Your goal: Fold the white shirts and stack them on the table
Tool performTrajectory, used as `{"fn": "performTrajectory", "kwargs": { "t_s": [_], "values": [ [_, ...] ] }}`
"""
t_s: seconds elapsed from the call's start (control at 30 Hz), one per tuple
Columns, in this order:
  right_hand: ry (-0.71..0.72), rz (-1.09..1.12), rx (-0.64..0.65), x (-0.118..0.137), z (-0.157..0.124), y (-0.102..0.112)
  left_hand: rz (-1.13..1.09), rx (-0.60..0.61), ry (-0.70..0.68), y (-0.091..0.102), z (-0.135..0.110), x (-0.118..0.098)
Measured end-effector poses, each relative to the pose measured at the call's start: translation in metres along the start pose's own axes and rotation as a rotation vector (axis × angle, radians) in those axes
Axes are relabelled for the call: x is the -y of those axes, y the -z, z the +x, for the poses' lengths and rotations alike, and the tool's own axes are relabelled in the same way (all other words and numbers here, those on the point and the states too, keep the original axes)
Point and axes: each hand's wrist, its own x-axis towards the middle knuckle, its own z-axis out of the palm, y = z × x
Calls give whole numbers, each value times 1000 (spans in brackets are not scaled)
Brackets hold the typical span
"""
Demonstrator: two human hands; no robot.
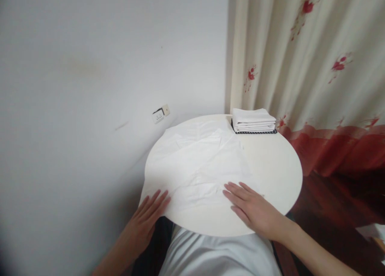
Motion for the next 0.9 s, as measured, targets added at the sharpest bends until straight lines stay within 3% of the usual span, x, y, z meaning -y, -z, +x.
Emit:
{"fn": "performTrajectory", "kwargs": {
  "t_s": [0.2, 0.43, 0.7, 0.9],
  "values": [
    [-63, -32, -14, -29, -25, 0, 70, -29, 23, -22, -17, 33],
    [-4, -154, -56, -56, -44, 19, -65, 16, -53, -1, -27, 53],
    [162, -167, -201, -72, -41, 19, -191, -133, -80, 17, -33, 74],
    [198, -164, -290, -78, -39, 19, -253, -216, -79, 32, -25, 74]
  ]
}}
